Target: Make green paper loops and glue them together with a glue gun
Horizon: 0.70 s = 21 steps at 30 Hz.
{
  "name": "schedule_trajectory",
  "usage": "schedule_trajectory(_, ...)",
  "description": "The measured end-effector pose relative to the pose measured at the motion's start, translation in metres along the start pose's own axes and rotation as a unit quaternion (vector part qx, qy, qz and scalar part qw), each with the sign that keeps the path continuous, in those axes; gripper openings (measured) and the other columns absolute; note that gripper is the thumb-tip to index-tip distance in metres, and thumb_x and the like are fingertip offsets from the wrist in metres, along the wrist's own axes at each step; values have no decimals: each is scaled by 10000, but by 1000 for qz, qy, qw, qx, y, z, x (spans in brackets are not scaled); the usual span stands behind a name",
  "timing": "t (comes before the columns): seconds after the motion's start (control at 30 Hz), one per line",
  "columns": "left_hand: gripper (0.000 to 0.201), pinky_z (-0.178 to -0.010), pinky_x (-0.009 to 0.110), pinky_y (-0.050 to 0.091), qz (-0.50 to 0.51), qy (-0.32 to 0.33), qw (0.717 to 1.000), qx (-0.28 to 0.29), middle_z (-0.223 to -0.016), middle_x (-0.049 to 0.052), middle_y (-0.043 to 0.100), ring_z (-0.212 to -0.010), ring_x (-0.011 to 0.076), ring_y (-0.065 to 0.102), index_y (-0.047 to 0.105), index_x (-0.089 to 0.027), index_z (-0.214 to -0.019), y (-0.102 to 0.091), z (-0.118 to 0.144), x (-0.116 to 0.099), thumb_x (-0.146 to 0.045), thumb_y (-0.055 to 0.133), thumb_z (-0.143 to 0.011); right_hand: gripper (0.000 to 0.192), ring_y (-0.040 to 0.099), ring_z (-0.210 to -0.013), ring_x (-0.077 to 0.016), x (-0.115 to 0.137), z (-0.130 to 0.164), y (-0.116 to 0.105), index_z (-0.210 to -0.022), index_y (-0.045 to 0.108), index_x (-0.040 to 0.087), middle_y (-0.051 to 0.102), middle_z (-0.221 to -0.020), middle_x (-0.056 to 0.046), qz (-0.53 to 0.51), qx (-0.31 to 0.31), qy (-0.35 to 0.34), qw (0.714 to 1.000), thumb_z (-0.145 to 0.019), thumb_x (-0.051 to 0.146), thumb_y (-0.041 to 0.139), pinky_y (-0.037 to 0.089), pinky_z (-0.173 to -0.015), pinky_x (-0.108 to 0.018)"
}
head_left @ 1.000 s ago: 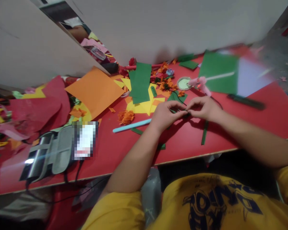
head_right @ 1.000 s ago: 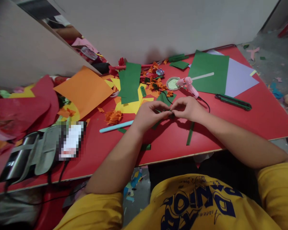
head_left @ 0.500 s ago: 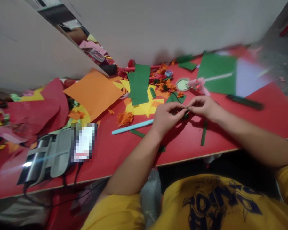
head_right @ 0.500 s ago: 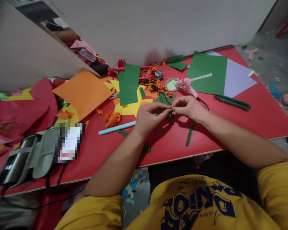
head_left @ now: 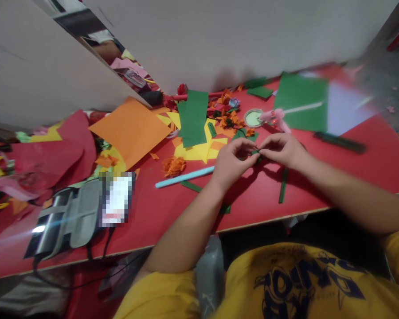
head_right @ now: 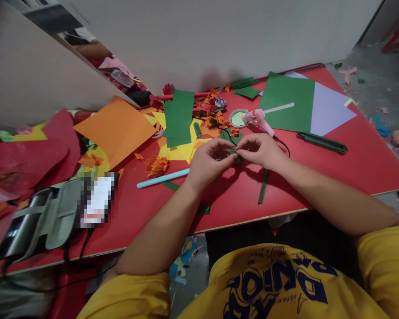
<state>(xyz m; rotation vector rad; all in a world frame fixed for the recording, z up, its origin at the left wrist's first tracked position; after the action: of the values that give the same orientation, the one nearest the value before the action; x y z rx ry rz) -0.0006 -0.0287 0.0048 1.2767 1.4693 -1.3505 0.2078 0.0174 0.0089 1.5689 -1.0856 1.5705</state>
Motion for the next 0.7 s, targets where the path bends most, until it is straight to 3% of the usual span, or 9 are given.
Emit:
schedule_trajectory(0.17, 225, -823, 317, 652, -40, 21, 999, -1, -1003, 61, 850, -919, 201, 811, 798, -210, -1077, -1, 1, -5, -271, 859, -869, 209, 767, -758, -220, 2, 2, 1, -903, 825, 225, 839, -860, -70, 69, -17, -44, 996, -816, 407, 880, 600, -678, -346)
schedule_trajectory(0.5, 245, -813, 281, 590, -16, 0, 1000, -8, -1013, 47, 815, -951, 186, 783, 751, -221, -1088, 0, 0, 2, -289, 859, -879, 285, 778, -779, -224, -8, -1, 3, -962, 816, 226, 845, -892, -66, 48, -18, -55, 997, -812, 447, 914, 636, -692, -354)
schedule_trajectory(0.7, 232, -834, 304, 587, -46, 27, 998, -21, -997, 42, 812, -938, 195, 774, 735, -219, -1004, 0, 1, -6, -320, 891, -865, 384, 756, -745, -212, -9, -4, 1, -914, 773, 236, 811, -848, -44, -35, -14, -12, 999, -739, 489, 1002, 643, -706, -366)
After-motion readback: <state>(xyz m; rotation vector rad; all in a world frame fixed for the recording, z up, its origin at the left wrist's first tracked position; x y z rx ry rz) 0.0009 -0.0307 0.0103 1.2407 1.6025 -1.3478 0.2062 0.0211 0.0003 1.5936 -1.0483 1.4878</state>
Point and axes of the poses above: each hand's wrist, its own z-axis away from the middle knuckle, its own y-axis out of the palm, x = y × z, the point moved 1 cm from there along -z, towards the middle knuckle
